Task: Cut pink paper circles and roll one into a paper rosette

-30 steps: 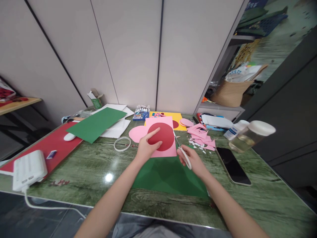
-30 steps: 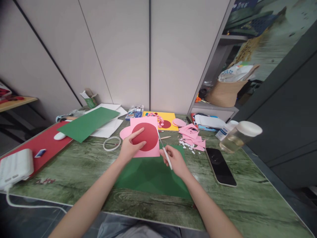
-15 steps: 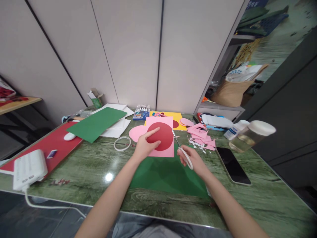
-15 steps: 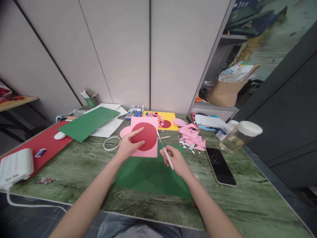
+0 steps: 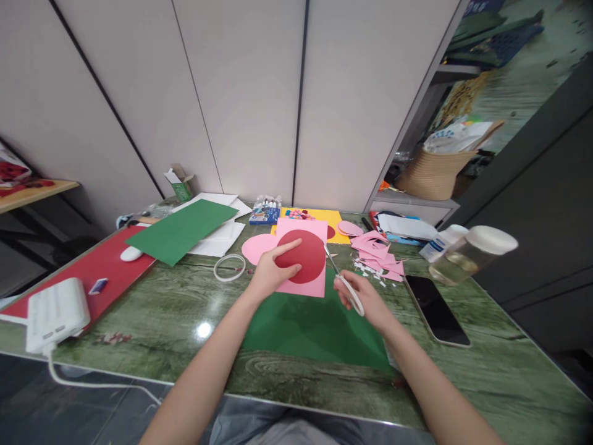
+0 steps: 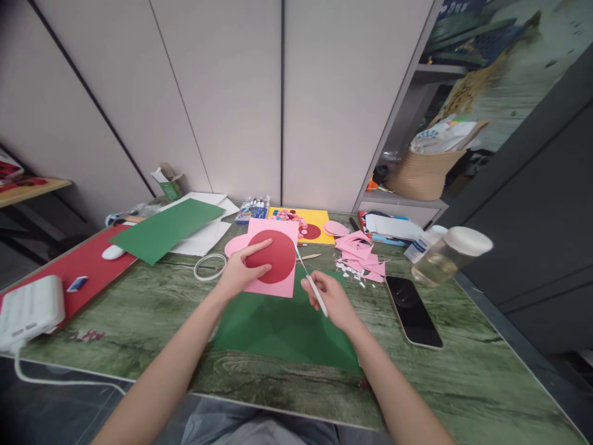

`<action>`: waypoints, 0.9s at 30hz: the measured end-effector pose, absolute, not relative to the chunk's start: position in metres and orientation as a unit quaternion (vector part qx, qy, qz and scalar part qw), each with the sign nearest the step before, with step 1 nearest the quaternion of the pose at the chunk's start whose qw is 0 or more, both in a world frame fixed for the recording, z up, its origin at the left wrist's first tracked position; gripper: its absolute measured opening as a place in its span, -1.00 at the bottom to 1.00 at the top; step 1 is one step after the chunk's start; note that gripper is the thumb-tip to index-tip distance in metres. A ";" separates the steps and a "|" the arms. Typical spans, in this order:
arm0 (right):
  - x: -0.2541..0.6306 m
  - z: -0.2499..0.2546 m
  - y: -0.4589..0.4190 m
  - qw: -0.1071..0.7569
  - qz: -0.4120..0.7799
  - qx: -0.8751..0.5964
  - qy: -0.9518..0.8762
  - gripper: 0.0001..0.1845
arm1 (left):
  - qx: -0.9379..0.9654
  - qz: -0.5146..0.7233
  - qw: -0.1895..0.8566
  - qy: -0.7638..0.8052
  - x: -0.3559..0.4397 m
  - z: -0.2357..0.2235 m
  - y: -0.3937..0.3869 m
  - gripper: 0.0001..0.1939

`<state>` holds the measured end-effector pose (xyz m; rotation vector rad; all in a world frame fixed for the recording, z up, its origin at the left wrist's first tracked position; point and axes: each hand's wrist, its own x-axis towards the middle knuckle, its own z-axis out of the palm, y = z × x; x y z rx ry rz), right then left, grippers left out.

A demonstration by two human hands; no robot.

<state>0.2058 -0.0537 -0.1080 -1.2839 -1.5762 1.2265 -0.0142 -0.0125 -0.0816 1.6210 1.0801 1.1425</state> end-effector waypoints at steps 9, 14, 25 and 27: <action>0.208 -0.102 -0.055 0.362 0.481 -0.499 -0.623 -0.64 | 0.665 0.442 0.418 0.433 -0.020 -0.080 -0.011 -0.44; 0.209 -0.098 -0.056 0.349 0.468 -0.505 -0.636 -0.63 | 0.674 0.430 0.412 0.438 -0.024 -0.079 -0.009 -0.43; 0.212 -0.099 -0.056 0.330 0.473 -0.508 -0.640 -0.64 | 0.687 0.414 0.412 0.433 -0.032 -0.077 -0.007 -0.43; 0.212 -0.099 -0.056 0.325 0.484 -0.508 -0.634 -0.63 | 0.692 0.407 0.412 0.430 -0.032 -0.077 -0.007 -0.43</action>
